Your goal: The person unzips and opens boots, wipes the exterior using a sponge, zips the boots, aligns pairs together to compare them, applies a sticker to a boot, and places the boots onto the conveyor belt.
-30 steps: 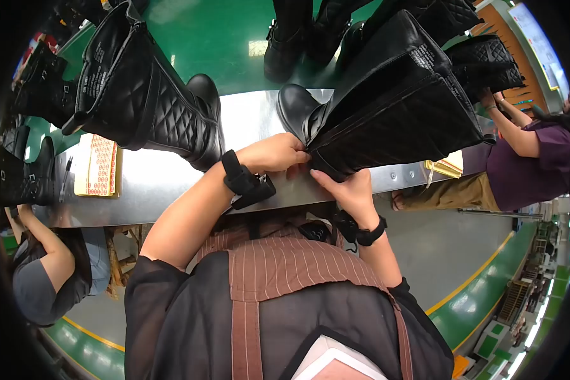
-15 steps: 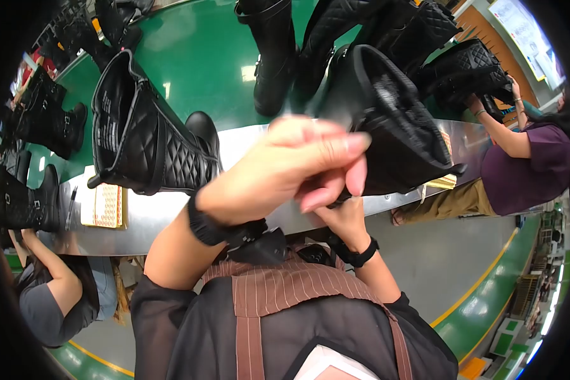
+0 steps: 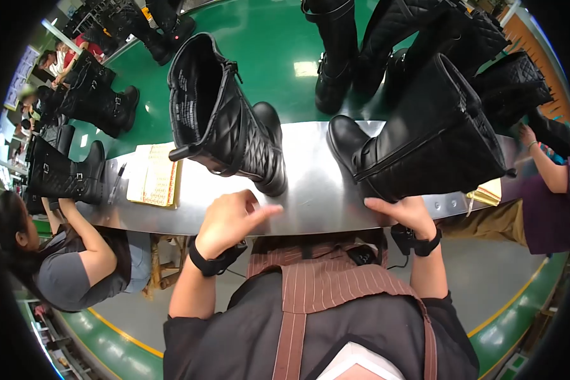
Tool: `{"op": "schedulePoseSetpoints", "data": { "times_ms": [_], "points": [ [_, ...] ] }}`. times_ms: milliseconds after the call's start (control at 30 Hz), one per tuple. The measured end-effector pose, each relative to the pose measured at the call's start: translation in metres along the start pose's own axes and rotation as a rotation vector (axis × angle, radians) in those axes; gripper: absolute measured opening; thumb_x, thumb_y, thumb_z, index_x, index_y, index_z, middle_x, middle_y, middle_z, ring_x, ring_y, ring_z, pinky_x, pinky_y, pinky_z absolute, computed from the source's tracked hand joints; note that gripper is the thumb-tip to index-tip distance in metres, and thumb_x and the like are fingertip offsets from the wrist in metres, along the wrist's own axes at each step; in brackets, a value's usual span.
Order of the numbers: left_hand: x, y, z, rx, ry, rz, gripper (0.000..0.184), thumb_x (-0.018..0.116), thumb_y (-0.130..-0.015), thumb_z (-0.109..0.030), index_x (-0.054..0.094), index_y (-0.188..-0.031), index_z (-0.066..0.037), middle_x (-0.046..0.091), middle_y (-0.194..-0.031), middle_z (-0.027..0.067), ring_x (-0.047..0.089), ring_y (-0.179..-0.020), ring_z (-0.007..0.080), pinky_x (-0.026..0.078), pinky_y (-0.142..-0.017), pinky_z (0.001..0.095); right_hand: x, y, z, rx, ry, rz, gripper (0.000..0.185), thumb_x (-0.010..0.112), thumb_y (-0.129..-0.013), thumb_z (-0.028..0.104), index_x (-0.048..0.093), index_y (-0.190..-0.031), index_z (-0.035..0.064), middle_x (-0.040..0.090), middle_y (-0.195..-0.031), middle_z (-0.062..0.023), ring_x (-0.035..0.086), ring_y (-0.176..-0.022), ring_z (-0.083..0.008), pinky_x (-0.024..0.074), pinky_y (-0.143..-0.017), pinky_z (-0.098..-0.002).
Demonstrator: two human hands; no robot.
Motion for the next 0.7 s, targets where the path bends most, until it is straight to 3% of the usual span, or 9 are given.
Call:
{"op": "schedulePoseSetpoints", "data": {
  "times_ms": [67, 100, 133, 200, 233, 267, 367, 533, 700],
  "points": [
    [-0.009, 0.003, 0.002, 0.312, 0.136, -0.550, 0.055, 0.081, -0.072, -0.043, 0.065, -0.098, 0.002, 0.068, -0.084, 0.0182, 0.065, -0.077, 0.0345, 0.051, -0.073, 0.0386, 0.003, -0.002, 0.001, 0.000, 0.062, -0.054, 0.053, 0.082, -0.073, 0.020, 0.060, -0.116, -0.0018, 0.063, -0.114, -0.0106, 0.057, -0.103, -0.0203, 0.0449, -0.093, -0.0344],
    [-0.008, 0.000, -0.004, 0.426, 0.187, -0.646, 0.055, 0.084, -0.071, -0.032, 0.061, -0.108, 0.001, 0.068, -0.098, 0.0179, 0.065, -0.086, 0.0337, 0.050, -0.080, 0.0384, 0.007, -0.005, 0.008, -0.094, 0.167, -0.087, 0.052, 0.082, -0.074, 0.020, 0.060, -0.116, -0.0022, 0.063, -0.113, -0.0108, 0.058, -0.103, -0.0210, 0.0447, -0.093, -0.0343],
    [-0.004, -0.006, -0.010, 0.429, 0.186, -0.638, 0.055, 0.084, -0.071, -0.032, 0.061, -0.108, 0.001, 0.068, -0.098, 0.0179, 0.065, -0.086, 0.0337, 0.050, -0.080, 0.0384, 0.010, -0.005, 0.015, -0.190, 0.275, -0.121, 0.052, 0.082, -0.074, 0.020, 0.060, -0.115, -0.0026, 0.063, -0.112, -0.0109, 0.058, -0.102, -0.0218, 0.0446, -0.093, -0.0342],
    [0.013, -0.027, -0.011, 0.246, 0.616, -0.410, 0.049, 0.082, -0.073, -0.026, 0.061, -0.108, 0.001, 0.068, -0.101, 0.0165, 0.066, -0.089, 0.0286, 0.049, -0.082, 0.0362, 0.016, -0.008, 0.009, -0.148, 0.252, -0.125, 0.051, 0.081, -0.075, 0.020, 0.059, -0.115, -0.0031, 0.064, -0.110, -0.0112, 0.059, -0.101, -0.0220, 0.0453, -0.091, -0.0339],
    [0.023, -0.040, -0.002, 0.205, 0.597, -0.472, 0.042, 0.078, -0.077, -0.018, 0.061, -0.109, 0.003, 0.069, -0.101, 0.0137, 0.065, -0.090, 0.0213, 0.049, -0.082, 0.0322, 0.018, -0.009, 0.006, -0.121, 0.131, -0.150, 0.050, 0.080, -0.075, 0.020, 0.059, -0.115, -0.0030, 0.064, -0.109, -0.0107, 0.059, -0.100, -0.0213, 0.0458, -0.091, -0.0334],
    [0.029, -0.045, 0.005, 0.213, 0.597, -0.466, 0.042, 0.078, -0.077, -0.018, 0.061, -0.109, 0.003, 0.069, -0.101, 0.0137, 0.065, -0.090, 0.0213, 0.049, -0.082, 0.0322, 0.020, -0.010, 0.001, -0.094, 0.009, -0.177, 0.049, 0.080, -0.076, 0.019, 0.060, -0.115, -0.0029, 0.065, -0.107, -0.0103, 0.060, -0.098, -0.0206, 0.0462, -0.090, -0.0328],
    [0.032, -0.045, -0.002, 0.345, 1.073, -0.305, 0.032, 0.069, -0.087, -0.012, 0.060, -0.114, 0.001, 0.066, -0.108, 0.0064, 0.063, -0.098, 0.0162, 0.048, -0.086, 0.0282, 0.026, -0.005, -0.001, 0.029, -0.390, -0.193, 0.039, 0.073, -0.082, 0.014, 0.060, -0.116, -0.0018, 0.064, -0.113, -0.0064, 0.059, -0.103, -0.0167, 0.0459, -0.092, -0.0307],
    [0.045, -0.028, -0.025, 0.321, 1.554, 0.055, 0.034, 0.058, -0.093, -0.012, 0.054, -0.125, 0.000, 0.063, -0.116, 0.0100, 0.060, -0.109, 0.0224, 0.051, -0.091, 0.0386, 0.053, 0.004, -0.005, -0.021, -0.997, -0.069, 0.036, 0.059, -0.088, 0.010, 0.057, -0.122, -0.0017, 0.061, -0.121, -0.0110, 0.058, -0.114, -0.0220, 0.0454, -0.099, -0.0371],
    [0.048, -0.021, -0.030, 0.400, 1.653, 0.239, 0.038, 0.051, -0.096, -0.019, 0.052, -0.128, 0.001, 0.061, -0.123, 0.0137, 0.060, -0.112, 0.0284, 0.051, -0.093, 0.0478, 0.055, 0.007, -0.003, -0.101, -1.064, 0.144, 0.042, 0.051, -0.092, 0.019, 0.055, -0.126, -0.0053, 0.059, -0.127, -0.0162, 0.055, -0.119, -0.0276, 0.0415, -0.104, -0.0430]
  ]
}}
Point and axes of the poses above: each hand's wrist, its own y-axis away from the middle knuckle, its own x-axis out of the palm, z = x × y, the point moved 5 cm from there along -y, towards the middle knuckle
